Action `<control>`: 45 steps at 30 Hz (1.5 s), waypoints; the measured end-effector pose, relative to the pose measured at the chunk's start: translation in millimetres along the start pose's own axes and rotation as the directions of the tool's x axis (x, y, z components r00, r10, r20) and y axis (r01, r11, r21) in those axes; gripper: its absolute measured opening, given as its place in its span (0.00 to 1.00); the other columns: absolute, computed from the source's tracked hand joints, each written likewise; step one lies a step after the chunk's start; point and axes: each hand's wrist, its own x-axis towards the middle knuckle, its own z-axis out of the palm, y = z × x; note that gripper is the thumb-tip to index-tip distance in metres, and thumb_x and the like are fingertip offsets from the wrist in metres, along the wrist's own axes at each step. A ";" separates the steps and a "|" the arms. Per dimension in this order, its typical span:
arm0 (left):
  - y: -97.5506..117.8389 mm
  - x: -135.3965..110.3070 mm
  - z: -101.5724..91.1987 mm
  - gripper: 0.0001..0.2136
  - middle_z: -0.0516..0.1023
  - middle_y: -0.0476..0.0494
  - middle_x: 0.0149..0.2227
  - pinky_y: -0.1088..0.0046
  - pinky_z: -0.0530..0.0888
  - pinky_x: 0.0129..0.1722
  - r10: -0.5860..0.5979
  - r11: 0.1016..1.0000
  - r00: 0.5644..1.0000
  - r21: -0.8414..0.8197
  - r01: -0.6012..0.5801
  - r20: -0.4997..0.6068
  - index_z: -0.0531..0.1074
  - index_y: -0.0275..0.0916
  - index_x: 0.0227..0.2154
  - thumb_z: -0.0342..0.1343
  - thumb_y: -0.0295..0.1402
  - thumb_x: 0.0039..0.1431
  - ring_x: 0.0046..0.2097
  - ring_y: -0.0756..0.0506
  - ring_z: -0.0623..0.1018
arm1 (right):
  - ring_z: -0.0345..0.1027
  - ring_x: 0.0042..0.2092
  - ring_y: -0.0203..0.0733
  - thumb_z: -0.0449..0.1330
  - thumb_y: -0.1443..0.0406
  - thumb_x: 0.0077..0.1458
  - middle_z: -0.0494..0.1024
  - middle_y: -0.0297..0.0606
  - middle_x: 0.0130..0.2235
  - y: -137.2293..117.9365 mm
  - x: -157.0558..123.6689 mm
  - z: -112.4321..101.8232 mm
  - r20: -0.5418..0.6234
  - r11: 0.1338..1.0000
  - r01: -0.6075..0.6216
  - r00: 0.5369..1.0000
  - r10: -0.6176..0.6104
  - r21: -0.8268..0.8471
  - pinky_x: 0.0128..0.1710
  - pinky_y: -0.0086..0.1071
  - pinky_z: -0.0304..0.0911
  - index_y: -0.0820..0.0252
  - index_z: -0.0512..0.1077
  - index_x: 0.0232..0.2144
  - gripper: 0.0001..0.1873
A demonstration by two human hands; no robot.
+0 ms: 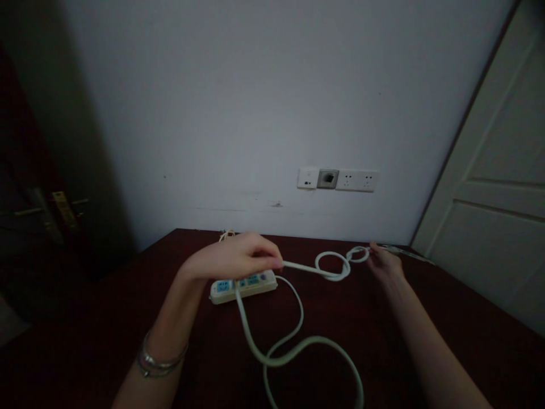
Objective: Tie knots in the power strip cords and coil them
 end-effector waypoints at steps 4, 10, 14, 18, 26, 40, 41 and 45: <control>-28.9 18.8 -15.4 0.04 0.63 0.51 0.16 0.83 0.51 0.13 -0.127 0.852 0.947 -0.522 -0.049 -0.296 0.75 0.34 0.30 0.56 0.24 0.50 0.15 0.57 0.56 | 0.64 0.19 0.28 0.64 0.74 0.42 0.69 0.28 0.20 -3.0 -14.0 14.1 0.080 0.996 -0.022 0.996 0.029 -0.091 0.19 0.22 0.67 0.64 0.68 0.26 0.08; -55.3 39.7 -31.0 0.12 0.69 0.42 0.27 0.86 0.62 0.15 -0.310 0.226 0.899 -0.943 -0.246 -0.309 0.70 0.32 0.35 0.44 0.15 0.52 0.21 0.56 0.66 | 0.69 0.21 0.33 0.66 0.74 0.39 0.73 0.33 0.22 -10.8 -46.2 40.6 0.298 0.966 0.113 0.954 -0.039 -0.234 0.18 0.22 0.66 0.66 0.72 0.31 0.12; -77.2 57.1 -32.6 0.14 0.68 0.43 0.28 0.87 0.67 0.20 -0.515 0.121 0.733 -0.884 -0.452 -0.445 0.66 0.33 0.32 0.42 0.12 0.49 0.24 0.56 0.68 | 0.70 0.23 0.34 0.65 0.71 0.43 0.74 0.37 0.23 -21.1 -68.9 55.8 0.374 0.959 0.034 0.924 0.078 -0.282 0.21 0.24 0.69 0.68 0.73 0.27 0.05; -98.7 70.5 -26.0 0.16 0.66 0.46 0.28 0.85 0.71 0.25 -0.676 0.174 0.522 -0.801 -0.573 -0.521 0.64 0.34 0.32 0.41 0.10 0.46 0.26 0.56 0.70 | 0.72 0.27 0.36 0.62 0.70 0.48 0.75 0.40 0.25 -31.8 -84.7 64.2 0.478 0.958 0.000 0.867 0.142 -0.285 0.25 0.27 0.71 0.69 0.74 0.28 0.04; -107.6 84.2 -12.4 0.09 0.66 0.44 0.28 0.78 0.72 0.28 -0.710 0.188 0.459 -0.773 -0.606 -0.534 0.64 0.33 0.32 0.45 0.18 0.49 0.28 0.52 0.71 | 0.71 0.34 0.36 0.66 0.58 0.44 0.75 0.38 0.29 -47.4 -115.0 70.5 0.726 0.953 0.231 0.687 -0.017 -0.197 0.35 0.28 0.68 0.64 0.76 0.32 0.15; -90.5 79.4 -5.8 0.05 0.65 0.37 0.32 0.72 0.72 0.27 -0.619 0.085 0.660 -0.872 -0.482 -0.425 0.63 0.33 0.32 0.46 0.27 0.53 0.33 0.46 0.71 | 0.65 0.31 0.36 0.55 0.60 0.55 0.74 0.37 0.30 -61.1 -163.0 78.0 0.946 0.433 0.857 0.165 0.279 -0.277 0.32 0.29 0.59 0.60 0.76 0.31 0.12; -86.9 77.2 -6.5 0.05 0.65 0.36 0.33 0.72 0.72 0.28 -0.607 0.069 0.679 -0.879 -0.472 -0.413 0.63 0.33 0.33 0.46 0.26 0.52 0.34 0.45 0.71 | 0.65 0.30 0.36 0.54 0.60 0.55 0.74 0.37 0.30 -57.1 -159.7 78.3 0.945 0.374 0.877 0.223 0.241 -0.302 0.31 0.29 0.58 0.60 0.75 0.30 0.12; -72.8 70.0 -5.7 0.10 0.67 0.34 0.34 0.71 0.74 0.32 -0.521 0.081 0.768 -0.917 -0.392 -0.374 0.64 0.30 0.35 0.47 0.19 0.47 0.37 0.44 0.72 | 0.63 0.27 0.37 0.54 0.60 0.54 0.73 0.37 0.27 -43.1 -139.1 76.3 0.932 0.162 0.922 0.362 -0.028 -0.353 0.29 0.29 0.55 0.60 0.72 0.27 0.10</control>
